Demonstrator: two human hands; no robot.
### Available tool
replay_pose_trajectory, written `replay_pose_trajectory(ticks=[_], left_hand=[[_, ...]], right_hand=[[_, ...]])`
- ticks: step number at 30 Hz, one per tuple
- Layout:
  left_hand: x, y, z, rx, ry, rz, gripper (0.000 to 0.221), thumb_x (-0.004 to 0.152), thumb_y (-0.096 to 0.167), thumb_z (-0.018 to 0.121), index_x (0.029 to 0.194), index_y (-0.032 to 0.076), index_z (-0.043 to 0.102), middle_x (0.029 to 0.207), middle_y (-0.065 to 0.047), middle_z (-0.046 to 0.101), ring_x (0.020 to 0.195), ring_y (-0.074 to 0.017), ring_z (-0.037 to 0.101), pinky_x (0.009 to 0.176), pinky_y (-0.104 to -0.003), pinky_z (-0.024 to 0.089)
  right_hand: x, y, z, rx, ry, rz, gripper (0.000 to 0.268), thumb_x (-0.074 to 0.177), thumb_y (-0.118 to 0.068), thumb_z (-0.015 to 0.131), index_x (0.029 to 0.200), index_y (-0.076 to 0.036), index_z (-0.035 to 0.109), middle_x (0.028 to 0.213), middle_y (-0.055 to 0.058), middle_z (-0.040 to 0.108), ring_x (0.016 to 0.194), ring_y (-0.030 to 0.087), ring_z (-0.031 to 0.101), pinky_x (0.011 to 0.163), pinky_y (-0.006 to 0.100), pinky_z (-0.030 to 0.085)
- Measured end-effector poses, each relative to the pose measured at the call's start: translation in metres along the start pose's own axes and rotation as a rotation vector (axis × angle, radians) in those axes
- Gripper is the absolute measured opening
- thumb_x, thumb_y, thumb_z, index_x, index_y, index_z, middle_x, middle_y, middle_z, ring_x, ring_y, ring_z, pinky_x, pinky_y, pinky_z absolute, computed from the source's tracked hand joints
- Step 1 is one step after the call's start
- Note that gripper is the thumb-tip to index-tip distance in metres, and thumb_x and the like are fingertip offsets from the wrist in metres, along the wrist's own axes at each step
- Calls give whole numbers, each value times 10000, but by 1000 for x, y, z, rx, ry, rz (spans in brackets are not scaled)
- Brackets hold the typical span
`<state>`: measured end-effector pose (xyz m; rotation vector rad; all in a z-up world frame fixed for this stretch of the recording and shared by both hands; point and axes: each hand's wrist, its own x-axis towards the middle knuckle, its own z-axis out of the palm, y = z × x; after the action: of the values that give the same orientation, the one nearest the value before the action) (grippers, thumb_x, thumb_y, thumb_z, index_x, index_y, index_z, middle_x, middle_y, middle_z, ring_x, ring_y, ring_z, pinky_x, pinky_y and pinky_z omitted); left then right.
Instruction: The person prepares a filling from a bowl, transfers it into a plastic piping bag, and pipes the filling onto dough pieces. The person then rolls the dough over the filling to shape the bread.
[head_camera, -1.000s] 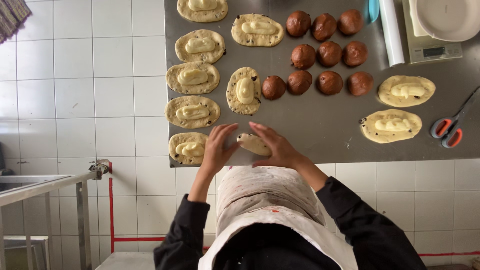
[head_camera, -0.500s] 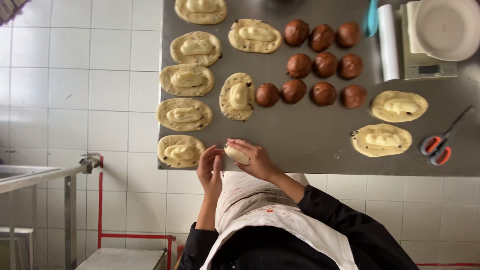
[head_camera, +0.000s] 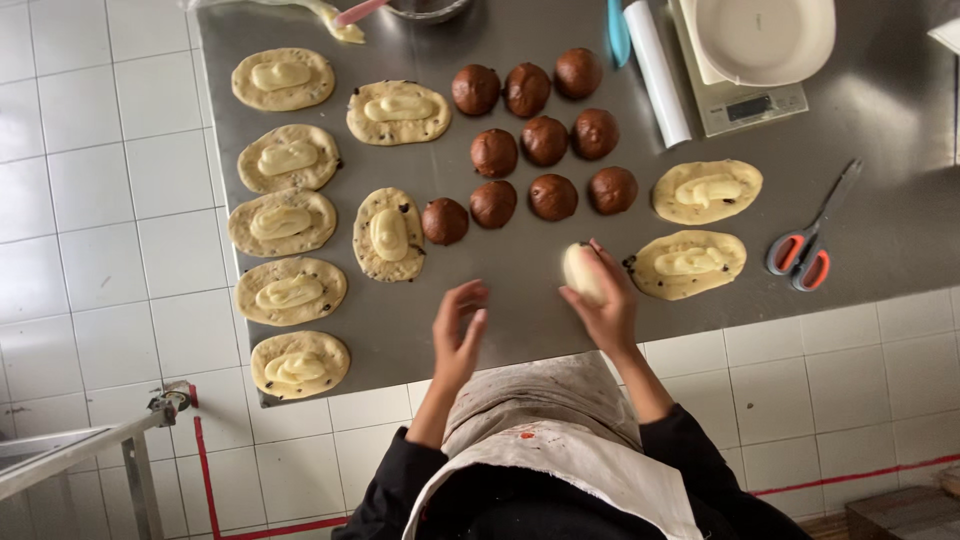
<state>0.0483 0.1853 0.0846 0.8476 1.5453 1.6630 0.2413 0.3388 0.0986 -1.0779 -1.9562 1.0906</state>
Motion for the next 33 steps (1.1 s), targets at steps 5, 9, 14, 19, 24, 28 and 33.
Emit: replay_pose_trajectory(ticks=[5,9,14,19,24,28,33], left_hand=[[18,-19,80,-37,-283,75,678,1085,325,479,1630,6,232,1694,-190,271,1580,-325,267,1280,-432,237],[30,-35,142,-424,-207,57,781,1103,473,363,1677,48,46,1760,-169,122,1636,-315,139,1332,-430,142],[20,-20,166,-338,-39,57,816,1086,483,392,1670,73,-4,1770,-136,12,1645,-282,72,1330,-446,156],[43,14,155,494,-135,335,514,1002,175,632,1450,21,431,1520,-182,447,1408,-384,437,1190,-486,367],[83,10,201,686,-388,362,329,932,42,599,1251,-38,581,1275,-203,598,1160,-407,565,1013,-483,482],[102,-34,250,943,-445,379,288,922,47,591,1197,-41,595,1189,-196,597,1124,-374,576,999,-466,495],[106,-51,280,884,-329,186,218,915,129,636,1096,8,647,1044,-193,631,998,-390,587,878,-482,485]], right_hand=[[-10,19,5,-490,132,-323,811,882,-322,766,1519,-13,371,1574,266,349,1441,430,400,1180,556,359],[-32,26,14,-207,158,-85,847,972,-280,714,1609,-5,230,1628,247,342,1495,402,407,1204,527,400],[-36,19,0,108,143,-62,772,998,-191,635,1629,-5,232,1647,258,330,1528,408,359,1246,538,327],[-42,38,-84,-92,404,-49,490,1043,-107,634,1494,-4,472,1543,197,501,1444,349,518,1224,449,448],[24,84,-183,-451,280,-5,335,994,18,623,1328,-6,628,1398,168,633,1298,375,608,1100,458,487],[62,110,-202,-501,-45,18,204,981,-17,644,1183,-18,671,1206,146,660,1137,380,630,965,470,510],[87,125,-203,-531,-326,-82,107,929,-69,691,1031,-38,673,1067,146,631,1066,379,593,872,460,515]])
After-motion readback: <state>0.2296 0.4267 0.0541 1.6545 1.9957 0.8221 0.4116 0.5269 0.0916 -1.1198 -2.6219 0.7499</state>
